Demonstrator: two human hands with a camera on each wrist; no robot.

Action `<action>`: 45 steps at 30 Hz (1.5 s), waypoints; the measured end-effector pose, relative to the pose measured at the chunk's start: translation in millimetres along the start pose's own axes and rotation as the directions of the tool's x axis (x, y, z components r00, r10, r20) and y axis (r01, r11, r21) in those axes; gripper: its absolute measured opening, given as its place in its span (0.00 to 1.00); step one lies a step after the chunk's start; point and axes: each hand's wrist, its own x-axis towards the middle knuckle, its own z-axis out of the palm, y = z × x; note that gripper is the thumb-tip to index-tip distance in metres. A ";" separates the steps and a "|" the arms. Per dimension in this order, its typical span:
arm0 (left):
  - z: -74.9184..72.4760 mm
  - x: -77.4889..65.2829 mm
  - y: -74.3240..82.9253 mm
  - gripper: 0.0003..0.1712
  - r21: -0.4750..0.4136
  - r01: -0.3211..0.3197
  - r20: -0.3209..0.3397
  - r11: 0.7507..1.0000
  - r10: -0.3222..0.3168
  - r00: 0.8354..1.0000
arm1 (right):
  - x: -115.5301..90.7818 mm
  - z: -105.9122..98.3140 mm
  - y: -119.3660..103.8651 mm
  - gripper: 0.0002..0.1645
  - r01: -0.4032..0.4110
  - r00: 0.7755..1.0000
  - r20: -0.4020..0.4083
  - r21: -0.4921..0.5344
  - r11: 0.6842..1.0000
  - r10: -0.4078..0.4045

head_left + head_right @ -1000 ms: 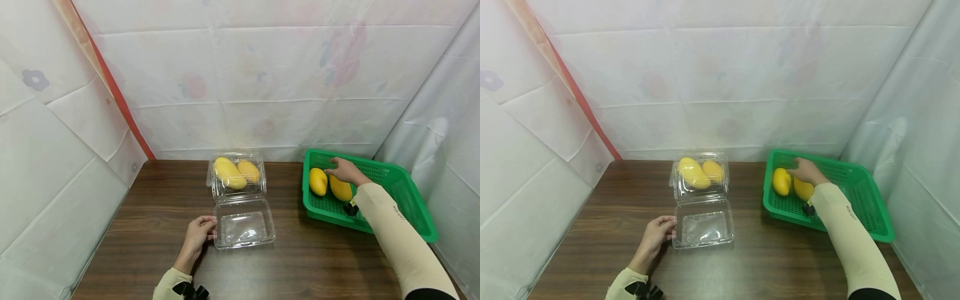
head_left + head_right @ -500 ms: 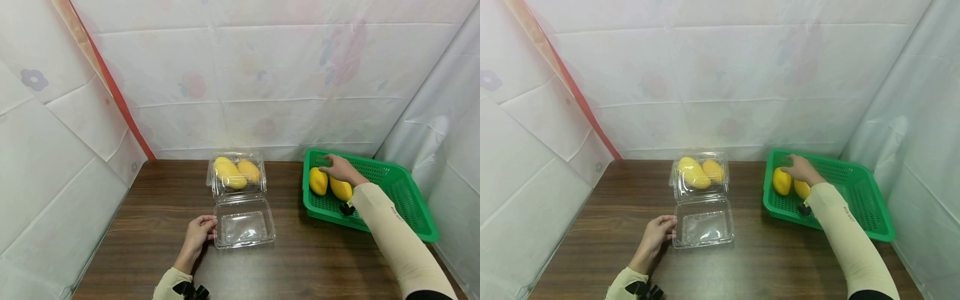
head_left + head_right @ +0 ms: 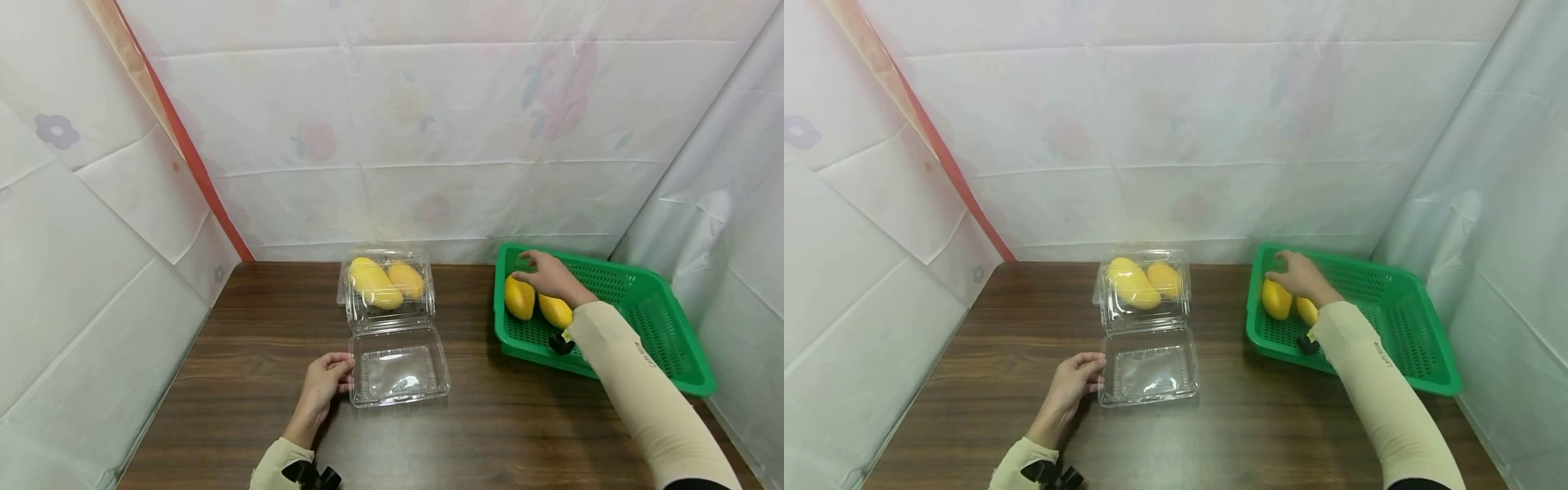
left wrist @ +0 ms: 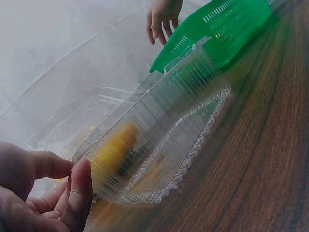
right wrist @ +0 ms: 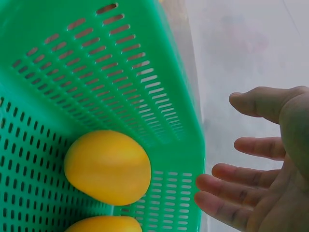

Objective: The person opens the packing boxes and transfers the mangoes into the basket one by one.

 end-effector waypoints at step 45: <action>-0.2 -2.7 3.0 0.15 0.006 -0.010 0.007 1.000 0.010 1.000 | -20.1 73.9 -106.5 0.31 0.135 0.991 -0.042 0.160 0.978 -0.130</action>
